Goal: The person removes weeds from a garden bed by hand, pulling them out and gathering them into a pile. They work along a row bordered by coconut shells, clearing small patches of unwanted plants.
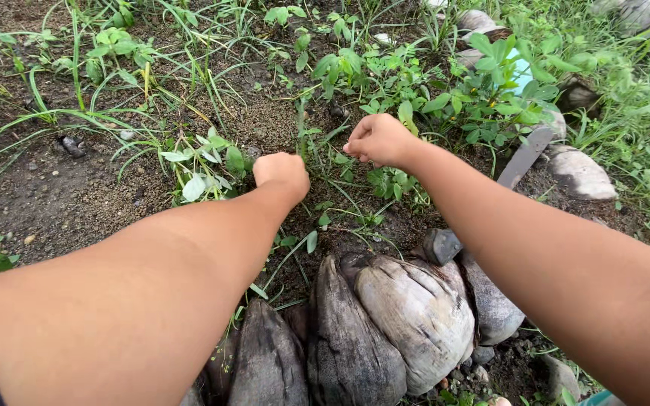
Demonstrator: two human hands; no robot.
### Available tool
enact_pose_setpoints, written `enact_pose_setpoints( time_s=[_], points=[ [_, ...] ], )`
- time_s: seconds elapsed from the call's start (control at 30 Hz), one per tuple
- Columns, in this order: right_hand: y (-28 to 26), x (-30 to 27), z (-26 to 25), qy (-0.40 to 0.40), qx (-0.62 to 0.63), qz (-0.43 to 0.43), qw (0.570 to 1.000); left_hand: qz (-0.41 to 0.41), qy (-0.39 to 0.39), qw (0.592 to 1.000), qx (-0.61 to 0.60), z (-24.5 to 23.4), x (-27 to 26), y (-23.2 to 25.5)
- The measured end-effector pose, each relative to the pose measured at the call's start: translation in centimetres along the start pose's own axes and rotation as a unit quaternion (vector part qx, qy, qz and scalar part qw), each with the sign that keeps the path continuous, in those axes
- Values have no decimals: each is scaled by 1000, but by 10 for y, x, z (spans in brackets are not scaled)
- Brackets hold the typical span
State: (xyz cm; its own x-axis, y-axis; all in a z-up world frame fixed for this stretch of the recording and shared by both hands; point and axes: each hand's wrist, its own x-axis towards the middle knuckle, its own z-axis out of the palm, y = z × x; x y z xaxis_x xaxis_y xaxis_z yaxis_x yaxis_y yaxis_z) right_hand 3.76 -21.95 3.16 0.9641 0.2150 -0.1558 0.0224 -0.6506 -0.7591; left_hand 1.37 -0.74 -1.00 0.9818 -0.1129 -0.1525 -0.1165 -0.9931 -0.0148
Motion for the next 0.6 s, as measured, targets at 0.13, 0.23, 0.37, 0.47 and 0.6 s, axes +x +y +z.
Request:
enact_pose_setpoints(
  time_s=[0.13, 0.23, 0.37, 0.47, 0.6],
  points=[
    [8, 1, 16, 12, -8, 47, 999, 39, -10, 996, 79, 9, 5, 14],
    [7, 11, 35, 17, 12, 86, 996, 58, -10, 994, 89, 10, 5, 12],
    [5, 19, 63, -25, -65, 116, 991, 63, 10, 996, 63, 14, -6, 7],
    [1, 21, 83, -25, -187, 85, 978, 53, 41, 998, 20, 14, -15, -2],
    [1, 8, 93, 37, -280, 55, 958, -8, 129, 983, -134, -2, -19, -14]
  ],
)
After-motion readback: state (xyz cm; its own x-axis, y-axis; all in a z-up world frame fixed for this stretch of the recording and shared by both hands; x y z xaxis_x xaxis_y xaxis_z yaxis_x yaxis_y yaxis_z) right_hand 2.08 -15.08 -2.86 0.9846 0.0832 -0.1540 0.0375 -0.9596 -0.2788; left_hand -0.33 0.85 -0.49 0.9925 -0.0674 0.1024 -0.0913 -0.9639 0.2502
